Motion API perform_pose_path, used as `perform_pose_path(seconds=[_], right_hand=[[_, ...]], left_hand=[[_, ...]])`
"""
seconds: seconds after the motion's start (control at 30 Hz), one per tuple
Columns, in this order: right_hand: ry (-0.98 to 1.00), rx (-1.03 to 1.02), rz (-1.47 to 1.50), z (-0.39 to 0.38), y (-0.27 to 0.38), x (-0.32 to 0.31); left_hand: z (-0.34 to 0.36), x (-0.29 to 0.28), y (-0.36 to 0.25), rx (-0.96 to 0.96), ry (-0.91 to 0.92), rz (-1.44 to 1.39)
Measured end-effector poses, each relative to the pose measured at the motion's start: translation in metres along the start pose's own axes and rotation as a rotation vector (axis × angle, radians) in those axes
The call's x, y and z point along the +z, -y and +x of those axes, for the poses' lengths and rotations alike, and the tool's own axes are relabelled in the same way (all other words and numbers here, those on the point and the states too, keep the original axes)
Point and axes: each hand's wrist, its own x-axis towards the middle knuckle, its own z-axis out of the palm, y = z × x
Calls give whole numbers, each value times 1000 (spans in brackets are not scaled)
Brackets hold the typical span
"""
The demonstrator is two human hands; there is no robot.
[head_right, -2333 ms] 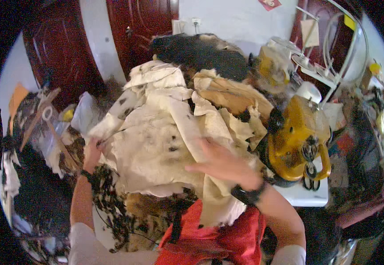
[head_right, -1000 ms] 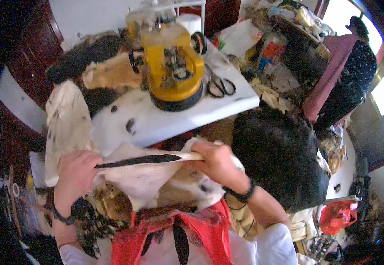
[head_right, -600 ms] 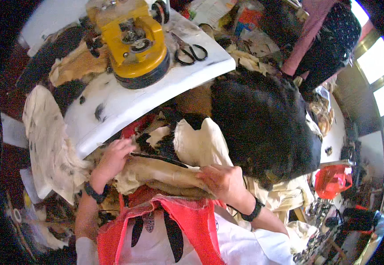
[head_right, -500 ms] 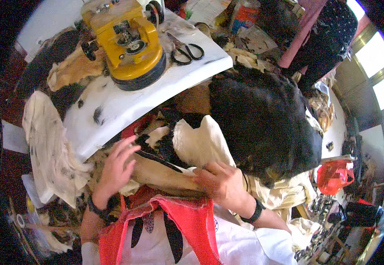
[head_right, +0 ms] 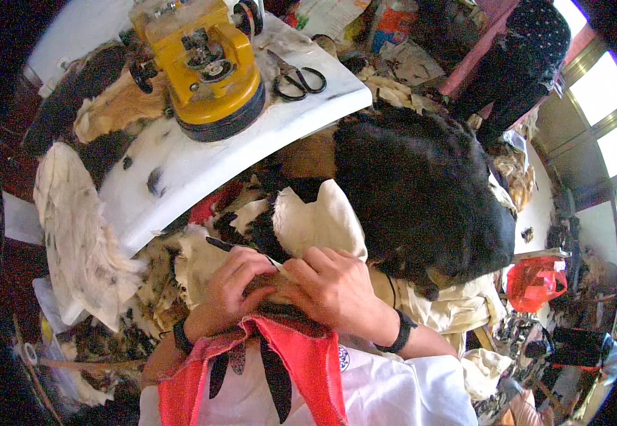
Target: The recorder is sorting, trimming, and stitching animal pelts using a specialized sewing machine in a leather workshop.
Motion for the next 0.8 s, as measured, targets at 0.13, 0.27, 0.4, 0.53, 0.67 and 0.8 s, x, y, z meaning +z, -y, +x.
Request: perform_pose_path(seconds=[0.13, 0.27, 0.4, 0.53, 0.67, 0.8], right_hand=[[-20, -97, 63, 0, -7, 11], [-106, -173, 86, -1, -1, 6], [-131, -149, 106, 0, 0, 5], [-141, -142, 137, 4, -2, 10], [-134, -141, 114, 9, -3, 10], [-109, -143, 103, 8, 0, 10]], left_hand=[[6, 0, 13, 34, 52, -12], [-13, -10, 71, -146, 383, 46], [-47, -39, 103, -466, 290, -14], [-47, -35, 76, -656, -332, -305], [-18, -25, 20, -147, -105, -105], [-15, -20, 21, -224, -3, -326]])
